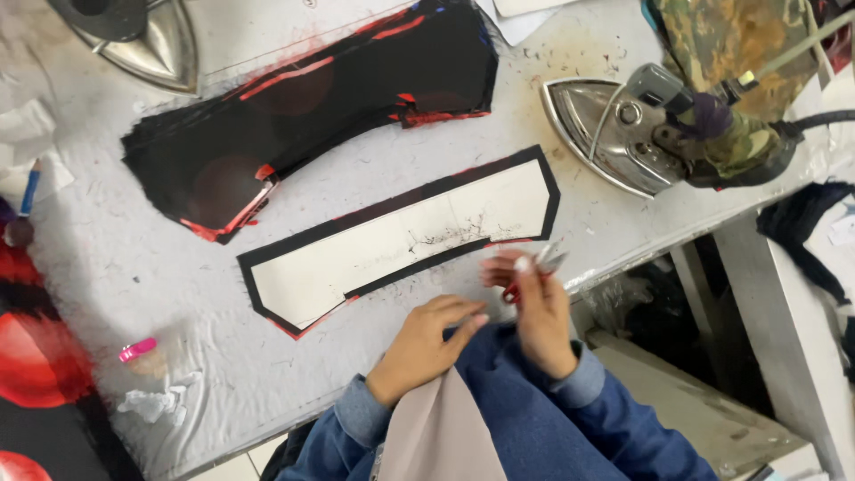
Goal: The person irons a piece of black fabric with red patterns using a steam iron. They repeatedly place a paper template on the fabric, align it, and press the iron over it. The person also uses a red utility knife to trim the fabric edges along the template.
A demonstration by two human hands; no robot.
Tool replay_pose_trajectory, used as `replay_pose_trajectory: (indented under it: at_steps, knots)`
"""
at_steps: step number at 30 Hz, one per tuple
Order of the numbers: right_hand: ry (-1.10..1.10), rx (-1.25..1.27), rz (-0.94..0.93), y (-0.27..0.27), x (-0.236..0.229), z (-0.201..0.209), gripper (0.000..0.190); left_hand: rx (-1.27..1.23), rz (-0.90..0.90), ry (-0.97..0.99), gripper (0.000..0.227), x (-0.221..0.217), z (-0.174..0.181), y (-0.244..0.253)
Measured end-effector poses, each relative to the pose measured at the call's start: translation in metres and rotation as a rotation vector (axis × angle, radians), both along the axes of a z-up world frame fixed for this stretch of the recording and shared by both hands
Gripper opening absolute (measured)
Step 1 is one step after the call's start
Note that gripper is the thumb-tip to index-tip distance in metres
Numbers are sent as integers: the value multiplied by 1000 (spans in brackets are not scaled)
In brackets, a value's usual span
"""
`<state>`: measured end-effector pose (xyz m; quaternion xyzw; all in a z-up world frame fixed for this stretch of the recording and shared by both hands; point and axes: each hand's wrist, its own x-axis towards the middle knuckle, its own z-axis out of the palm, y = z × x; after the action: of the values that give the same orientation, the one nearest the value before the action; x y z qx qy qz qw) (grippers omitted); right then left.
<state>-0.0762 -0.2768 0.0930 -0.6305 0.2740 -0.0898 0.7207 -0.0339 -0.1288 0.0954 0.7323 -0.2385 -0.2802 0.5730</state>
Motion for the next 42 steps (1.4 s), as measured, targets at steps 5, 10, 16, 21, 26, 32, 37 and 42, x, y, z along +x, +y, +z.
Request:
replay_pose_trajectory:
  at_steps: [5,10,16,21,26,32,37,42]
  knots:
    - [309,144,-272,-47,6,14,42,135,7,-543,32,24,-43,-20]
    - [546,367,-144,-42,-10,-3,39,304,-104,-672,46,33,-58,-38]
    - [564,361,-20,-16,-5,-28,48,331,-69,-698,45,34,-68,-39]
    - [608,125,-80,-9,4,-42,44,324,-43,-738,44,32,-79,-39]
    - [616,65,-107,-7,4,-57,45,319,-26,-756,41,34,-79,-39]
    - [661,-24,-124,-4,12,-50,48,303,-7,-756,39,36,-79,-39]
    - [701,-76,-117,-5,13,-56,48,295,12,-760,39,35,-82,-40]
    - [736,-136,-102,-6,13,-60,50,286,15,-734,38,35,-80,-40]
